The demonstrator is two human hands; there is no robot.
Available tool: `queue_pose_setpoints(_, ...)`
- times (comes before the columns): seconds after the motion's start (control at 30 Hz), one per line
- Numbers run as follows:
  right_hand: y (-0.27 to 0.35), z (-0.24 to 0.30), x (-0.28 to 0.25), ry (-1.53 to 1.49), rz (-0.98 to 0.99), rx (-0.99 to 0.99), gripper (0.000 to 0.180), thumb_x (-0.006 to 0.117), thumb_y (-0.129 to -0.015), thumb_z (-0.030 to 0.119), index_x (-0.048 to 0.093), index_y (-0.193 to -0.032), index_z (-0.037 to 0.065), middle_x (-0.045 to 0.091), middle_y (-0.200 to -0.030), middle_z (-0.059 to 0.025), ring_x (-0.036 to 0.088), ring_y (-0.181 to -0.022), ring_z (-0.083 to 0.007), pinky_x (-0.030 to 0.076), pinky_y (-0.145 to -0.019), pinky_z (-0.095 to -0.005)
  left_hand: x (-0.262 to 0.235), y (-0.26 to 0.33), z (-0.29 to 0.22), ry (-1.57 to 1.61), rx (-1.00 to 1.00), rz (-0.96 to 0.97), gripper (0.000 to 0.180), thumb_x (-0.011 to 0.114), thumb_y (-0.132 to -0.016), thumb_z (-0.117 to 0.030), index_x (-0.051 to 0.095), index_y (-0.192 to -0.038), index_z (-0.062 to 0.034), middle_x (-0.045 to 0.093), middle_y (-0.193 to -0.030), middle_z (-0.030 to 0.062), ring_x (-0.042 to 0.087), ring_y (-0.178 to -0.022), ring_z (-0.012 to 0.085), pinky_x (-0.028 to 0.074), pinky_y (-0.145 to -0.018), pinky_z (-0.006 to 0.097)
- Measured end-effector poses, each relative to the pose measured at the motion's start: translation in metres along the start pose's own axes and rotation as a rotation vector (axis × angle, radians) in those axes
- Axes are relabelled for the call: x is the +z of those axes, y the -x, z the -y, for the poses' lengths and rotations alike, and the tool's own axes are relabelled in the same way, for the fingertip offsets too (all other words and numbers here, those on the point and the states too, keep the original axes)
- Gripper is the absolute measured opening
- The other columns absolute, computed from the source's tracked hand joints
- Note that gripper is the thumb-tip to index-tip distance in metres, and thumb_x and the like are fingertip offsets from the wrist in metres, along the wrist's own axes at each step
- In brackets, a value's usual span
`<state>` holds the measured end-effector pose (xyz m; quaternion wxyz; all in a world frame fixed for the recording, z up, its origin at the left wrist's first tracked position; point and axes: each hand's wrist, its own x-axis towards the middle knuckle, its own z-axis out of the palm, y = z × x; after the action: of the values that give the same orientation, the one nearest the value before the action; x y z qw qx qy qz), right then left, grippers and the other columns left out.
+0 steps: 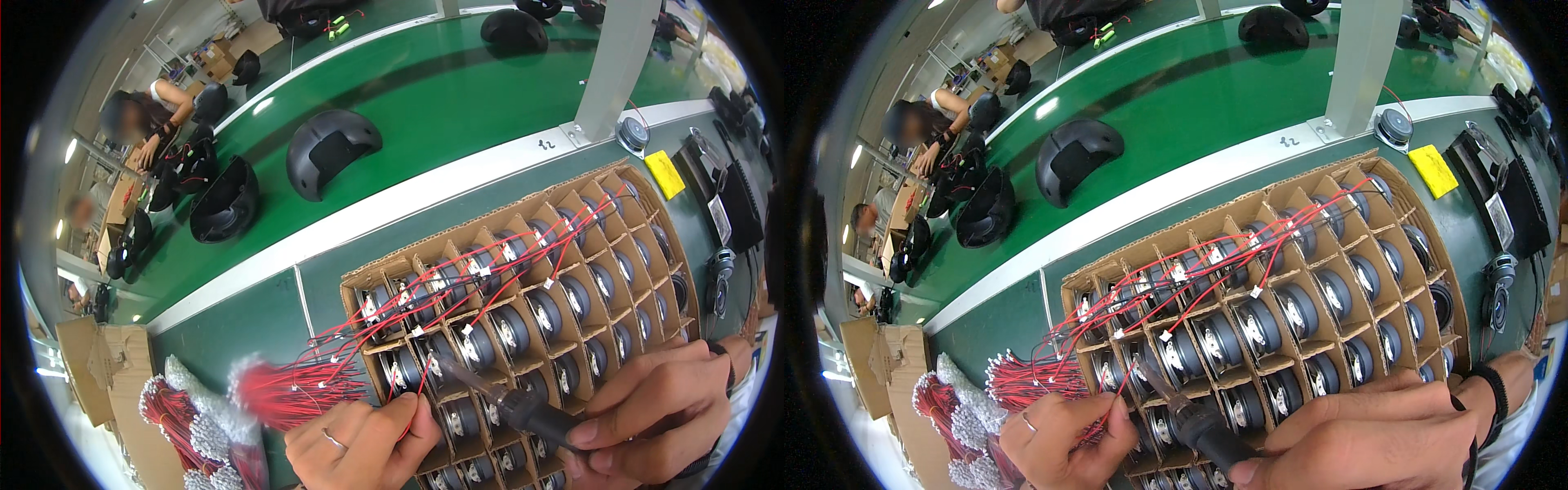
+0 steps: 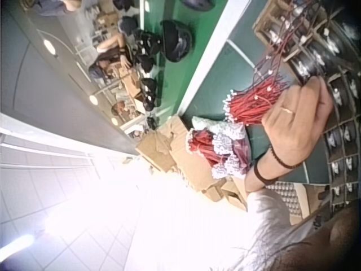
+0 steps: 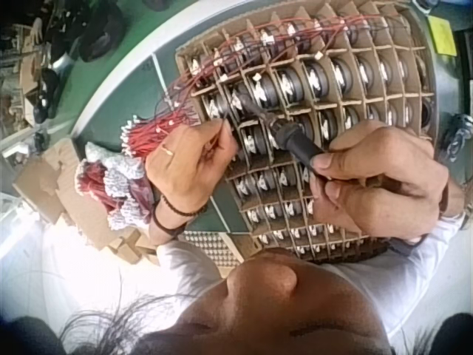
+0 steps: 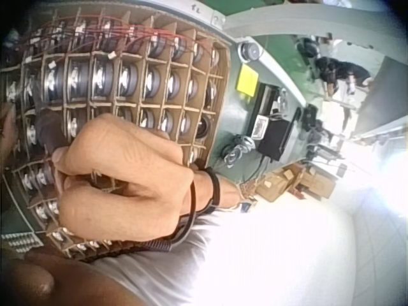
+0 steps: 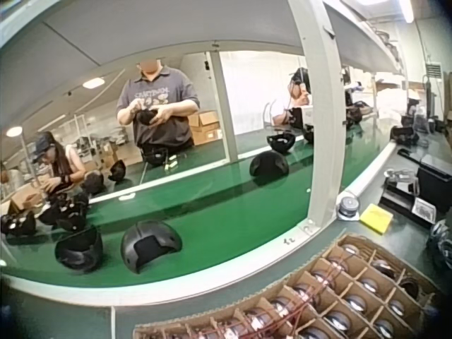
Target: Soldering red and black wires onto small speakers arranged in a cardboard tray on an assembly line.
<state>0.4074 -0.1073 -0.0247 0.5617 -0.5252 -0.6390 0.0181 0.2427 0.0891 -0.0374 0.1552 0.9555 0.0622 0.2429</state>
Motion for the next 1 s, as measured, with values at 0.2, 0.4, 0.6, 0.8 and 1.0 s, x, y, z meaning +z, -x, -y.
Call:
queue_pose_setpoints(0.2, 0.0, -0.001, -0.001, 0.002, 0.028, 0.006, 0.029, 0.086, -0.067, -0.01, 0.059, -0.072, 0.001, 0.066, -0.087, -0.0181, 0.071, -0.067, -0.0224, 0.062, -0.054, -0.0282, 0.01, 0.009, 0.012, -0.023, 0.008, -0.051, 0.017, 0.086, -0.066, -0.003, 0.074, -0.078, -0.008, 0.053, -0.056, -0.0004, 0.05, -0.04, 0.0141, 0.037, -0.039, 0.029)
queue_pose_setpoints(0.4, 0.0, -0.001, -0.003, -0.025, 0.058, 0.009, 0.027, 0.085, -0.068, -0.011, 0.06, -0.072, 0.0, 0.066, -0.089, -0.0184, 0.071, -0.07, -0.0238, 0.063, -0.057, -0.0286, 0.011, 0.009, 0.013, -0.012, 0.004, -0.052, 0.017, 0.086, -0.066, -0.003, 0.074, -0.078, -0.0083, 0.054, -0.056, -0.0003, 0.05, -0.041, 0.0142, 0.037, -0.039, 0.029)
queue_pose_setpoints(0.6, 0.001, 0.001, -0.003, -0.026, 0.069, 0.034, 0.027, 0.085, -0.068, -0.011, 0.06, -0.071, -0.001, 0.066, -0.09, -0.018, 0.072, -0.072, -0.0246, 0.064, -0.059, -0.03, 0.001, 0.0, 0.001, 0.008, -0.009, 0.019, 0.017, 0.084, -0.077, 0.002, 0.072, -0.086, -0.0057, 0.055, -0.063, 0.0044, 0.056, -0.051, 0.0188, 0.044, -0.048, 0.031)
queue_pose_setpoints(0.8, 0.0, 0.004, -0.003, -0.025, 0.076, 0.061, 0.027, 0.085, -0.068, -0.012, 0.06, -0.07, -0.001, 0.066, -0.089, -0.0178, 0.072, -0.071, -0.0244, 0.064, -0.059, -0.0311, 0.0, 0.001, 0.0, 0.01, -0.013, 0.025, 0.017, 0.084, -0.077, 0.002, 0.072, -0.086, -0.0058, 0.055, -0.063, 0.0045, 0.056, -0.051, 0.0193, 0.044, -0.048, 0.031)
queue_pose_setpoints(1.0, -0.001, 0.005, -0.003, -0.02, 0.062, 0.046, 0.028, 0.085, -0.068, -0.012, 0.059, -0.07, 0.0, 0.066, -0.087, -0.0183, 0.072, -0.069, -0.024, 0.064, -0.057, -0.03, -0.002, 0.001, 0.0, 0.007, -0.008, 0.018, 0.017, 0.084, -0.077, 0.002, 0.072, -0.086, -0.0058, 0.055, -0.063, 0.0044, 0.056, -0.051, 0.0193, 0.044, -0.048, 0.031)
